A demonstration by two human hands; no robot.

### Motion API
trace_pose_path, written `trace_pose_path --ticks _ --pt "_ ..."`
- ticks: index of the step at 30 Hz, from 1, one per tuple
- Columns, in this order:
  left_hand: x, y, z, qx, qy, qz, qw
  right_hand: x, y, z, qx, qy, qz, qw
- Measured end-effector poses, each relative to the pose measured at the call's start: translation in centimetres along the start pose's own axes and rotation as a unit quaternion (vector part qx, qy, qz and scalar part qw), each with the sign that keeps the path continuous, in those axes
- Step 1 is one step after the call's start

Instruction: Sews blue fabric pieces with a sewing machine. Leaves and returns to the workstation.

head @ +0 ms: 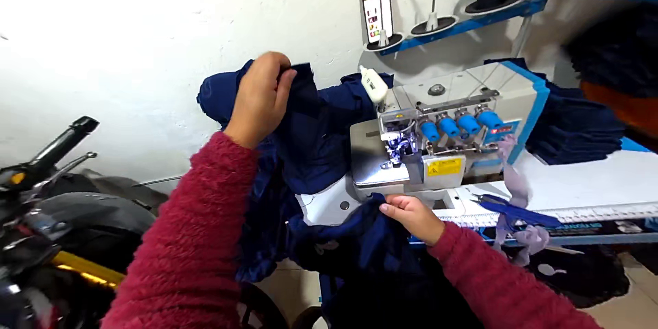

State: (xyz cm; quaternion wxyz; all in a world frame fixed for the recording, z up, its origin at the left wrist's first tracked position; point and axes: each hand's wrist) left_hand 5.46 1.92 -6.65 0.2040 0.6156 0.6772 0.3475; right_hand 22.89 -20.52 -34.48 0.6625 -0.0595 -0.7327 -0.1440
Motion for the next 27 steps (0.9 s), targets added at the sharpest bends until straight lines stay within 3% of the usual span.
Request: trace_pose_path --ticks 6,10,13,18,20,22,24,27 --pt "-8.2 -0.9 -8.3 -0.080 -0.002 0.095 0.992 1.1 -0.3 0.5 -0.033 -0.041 0.008 0.999" --pt "-13.6 -3.4 -9.8 -0.053 -0.162 0.078 0.982 0.9 0.1 0.0 -0.012 -0.051 -0.019 0.998" --pt "-16.7 -6.4 -5.4 -0.004 -0.252 0.019 0.967 1.3 -0.1 -0.1 -0.020 -0.037 -0.016 0.999" --pt "-19.7 -13.7 9.5 0.136 -0.310 -0.173 0.925 1.1 0.0 0.0 -0.037 0.003 -0.027 0.999" --pt "-20.2 -15.9 12.6 0.111 -0.297 -0.233 0.919 1.1 0.1 0.0 -0.046 0.011 0.001 0.999" --pt "-20.2 -16.9 14.7 0.053 -0.221 -0.265 0.937 1.2 0.1 0.0 -0.060 -0.003 0.011 0.998" --pt "-19.8 -17.9 16.2 0.000 -0.151 -0.248 0.957 0.8 0.3 -0.1 -0.065 -0.015 -0.009 0.998" --pt "-18.5 -18.9 17.4 -0.021 -0.154 -0.242 0.958 0.3 0.4 -0.3 -0.059 -0.036 -0.036 0.997"
Point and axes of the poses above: each hand's wrist, its own y-axis towards the middle knuckle, its own z-axis out of the palm, x = y × z, and after that the axes turned 1 degree about -y, right-handed
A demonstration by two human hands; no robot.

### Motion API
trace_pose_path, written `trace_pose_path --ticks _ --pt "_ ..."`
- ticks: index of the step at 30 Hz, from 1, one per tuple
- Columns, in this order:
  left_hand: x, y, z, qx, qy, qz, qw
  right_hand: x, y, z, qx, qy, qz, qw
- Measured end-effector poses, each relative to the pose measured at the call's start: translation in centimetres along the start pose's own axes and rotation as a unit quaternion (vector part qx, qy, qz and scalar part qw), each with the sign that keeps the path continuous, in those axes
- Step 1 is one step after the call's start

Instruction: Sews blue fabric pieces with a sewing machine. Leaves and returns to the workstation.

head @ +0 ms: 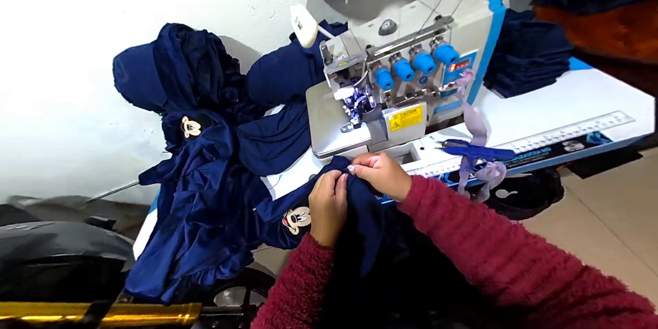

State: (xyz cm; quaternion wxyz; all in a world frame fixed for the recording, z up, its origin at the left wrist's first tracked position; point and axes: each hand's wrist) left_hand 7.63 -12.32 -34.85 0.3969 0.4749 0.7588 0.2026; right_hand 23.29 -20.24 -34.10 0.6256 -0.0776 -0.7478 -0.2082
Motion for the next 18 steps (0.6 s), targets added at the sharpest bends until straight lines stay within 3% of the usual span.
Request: trace_pose_path --ticks 6,10,18 --pt "1.3 0.4 -0.9 0.023 -0.114 0.023 0.993 0.3 -0.2 -0.1 -0.006 -0.015 0.007 1.000" --pt "0.5 0.7 -1.7 0.117 -0.191 0.106 0.969 0.1 -0.2 -0.1 -0.013 0.002 0.002 1.000" --pt "0.8 0.1 0.1 -0.007 -0.136 0.044 0.990 0.2 -0.1 -0.3 -0.015 -0.010 0.007 1.000"
Point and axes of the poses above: each hand's wrist, its own y-axis towards the middle knuckle, its own z-axis out of the palm, x = y × z, and after that the axes turned 1 degree about -y, right-handed
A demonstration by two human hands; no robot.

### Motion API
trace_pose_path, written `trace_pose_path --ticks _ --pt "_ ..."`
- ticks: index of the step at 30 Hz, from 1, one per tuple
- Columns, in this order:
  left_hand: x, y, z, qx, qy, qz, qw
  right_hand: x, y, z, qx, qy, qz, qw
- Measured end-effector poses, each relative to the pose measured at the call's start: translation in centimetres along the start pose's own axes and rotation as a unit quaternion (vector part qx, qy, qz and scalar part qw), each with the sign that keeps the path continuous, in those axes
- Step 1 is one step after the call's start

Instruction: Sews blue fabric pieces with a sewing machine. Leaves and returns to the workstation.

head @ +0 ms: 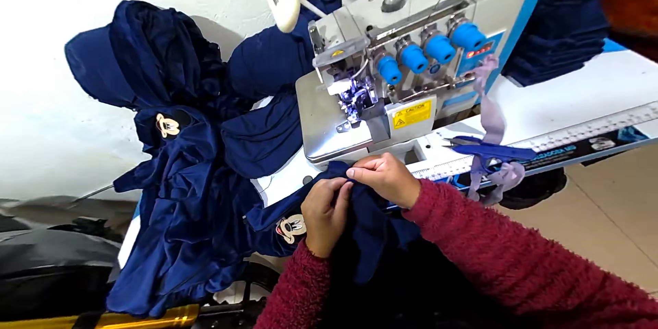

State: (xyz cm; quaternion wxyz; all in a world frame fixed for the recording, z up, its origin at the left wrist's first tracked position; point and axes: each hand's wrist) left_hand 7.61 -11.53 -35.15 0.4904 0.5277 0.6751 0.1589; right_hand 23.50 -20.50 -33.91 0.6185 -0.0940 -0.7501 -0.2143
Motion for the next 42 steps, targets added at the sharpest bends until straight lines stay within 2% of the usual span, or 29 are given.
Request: trace_pose_path --ticks 9,15,17,22,28,33,37,42 --pt "-1.3 0.8 0.0 -0.006 0.032 -0.125 0.992 -0.1 -0.2 -0.1 0.015 0.006 0.013 1.000" --pt "-1.7 0.9 -0.3 0.001 0.018 -0.160 0.987 0.5 -0.2 0.0 0.048 0.041 0.065 0.996" --pt "-1.9 1.0 -0.3 -0.009 0.001 -0.169 0.986 0.4 -0.1 -0.2 0.066 0.062 0.046 0.995" --pt "-2.2 0.8 -0.4 -0.025 0.001 -0.153 0.988 -0.1 -0.4 -0.1 0.052 0.054 -0.015 0.997" --pt "-2.1 0.3 -0.7 -0.006 0.098 -0.054 0.994 -0.5 -0.9 0.2 0.012 0.047 -0.106 0.993" --pt "-2.3 0.6 -1.5 0.044 0.022 -0.057 0.997 -0.8 -1.0 0.2 0.016 0.041 -0.153 0.987" --pt "-2.0 0.4 -1.9 0.054 -0.036 -0.081 0.995 -1.0 -0.9 0.1 0.035 0.037 -0.167 0.985" --pt "-1.7 -0.1 -1.0 0.002 0.024 -0.034 0.999 -0.4 -1.1 -0.2 0.068 0.047 -0.116 0.990"
Point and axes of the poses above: each hand's wrist, its own y-axis towards the middle knuckle, its own z-axis out of the palm, x = y × z, and after that the axes turned 1 degree about -y, right-handed
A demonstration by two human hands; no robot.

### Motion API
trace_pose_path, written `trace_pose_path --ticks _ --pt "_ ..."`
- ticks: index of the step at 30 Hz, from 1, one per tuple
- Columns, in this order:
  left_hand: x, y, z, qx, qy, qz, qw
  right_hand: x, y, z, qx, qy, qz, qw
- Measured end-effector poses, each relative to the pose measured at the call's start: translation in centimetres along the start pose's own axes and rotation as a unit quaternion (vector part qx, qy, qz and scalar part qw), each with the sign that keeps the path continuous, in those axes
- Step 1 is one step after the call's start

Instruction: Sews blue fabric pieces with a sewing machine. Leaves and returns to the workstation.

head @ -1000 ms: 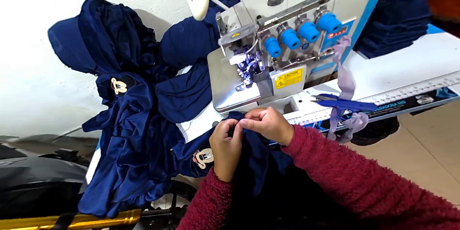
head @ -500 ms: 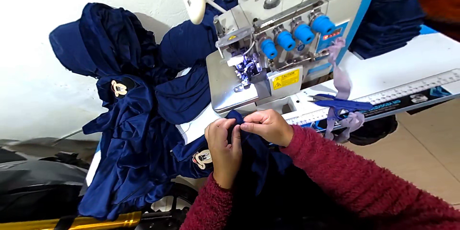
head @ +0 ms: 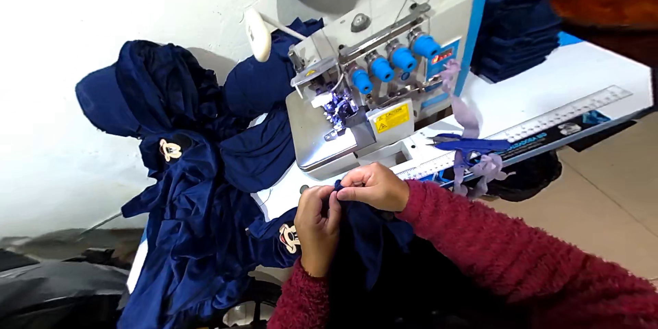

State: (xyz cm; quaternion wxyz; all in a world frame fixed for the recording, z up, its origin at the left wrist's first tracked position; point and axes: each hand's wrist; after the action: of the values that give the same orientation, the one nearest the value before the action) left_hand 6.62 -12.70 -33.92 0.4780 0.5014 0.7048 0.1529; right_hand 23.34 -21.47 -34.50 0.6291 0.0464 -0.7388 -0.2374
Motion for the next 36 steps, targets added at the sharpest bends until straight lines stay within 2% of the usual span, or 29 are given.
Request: trace_pose_path --ticks 4,10,15,19,25,32,36 --pt "0.0 -0.1 0.1 -0.019 0.020 0.007 1.000 0.9 0.1 0.0 0.030 0.028 0.076 0.996" --pt "-0.2 0.3 -0.5 0.011 0.001 0.007 1.000 0.3 0.1 -0.1 0.011 0.002 0.035 0.999" --pt "0.1 -0.4 -0.1 0.020 0.015 0.054 0.998 0.8 0.2 -0.3 -0.018 -0.005 0.098 0.995" --pt "0.3 -0.7 0.3 0.007 0.015 0.074 0.997 0.5 0.4 -0.2 -0.030 -0.019 0.087 0.996" --pt "0.9 -1.1 1.3 -0.031 0.048 0.135 0.989 0.8 0.5 -0.3 -0.033 -0.021 0.128 0.991" --pt "1.3 -0.7 1.1 -0.014 0.086 0.179 0.980 0.8 0.7 -0.5 -0.015 -0.051 0.130 0.990" --pt "1.2 -0.5 0.7 0.000 0.106 0.191 0.976 0.7 0.5 -0.4 -0.019 -0.028 0.127 0.991"
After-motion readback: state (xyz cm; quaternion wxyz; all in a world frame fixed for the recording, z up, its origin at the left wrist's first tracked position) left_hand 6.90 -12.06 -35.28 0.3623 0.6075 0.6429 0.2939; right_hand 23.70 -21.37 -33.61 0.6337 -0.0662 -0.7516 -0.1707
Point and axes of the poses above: each hand's wrist, its own y-axis towards the middle knuckle, its own z-axis out of the palm, x = y × z, and after that the axes turned 1 degree about -y, right-handed
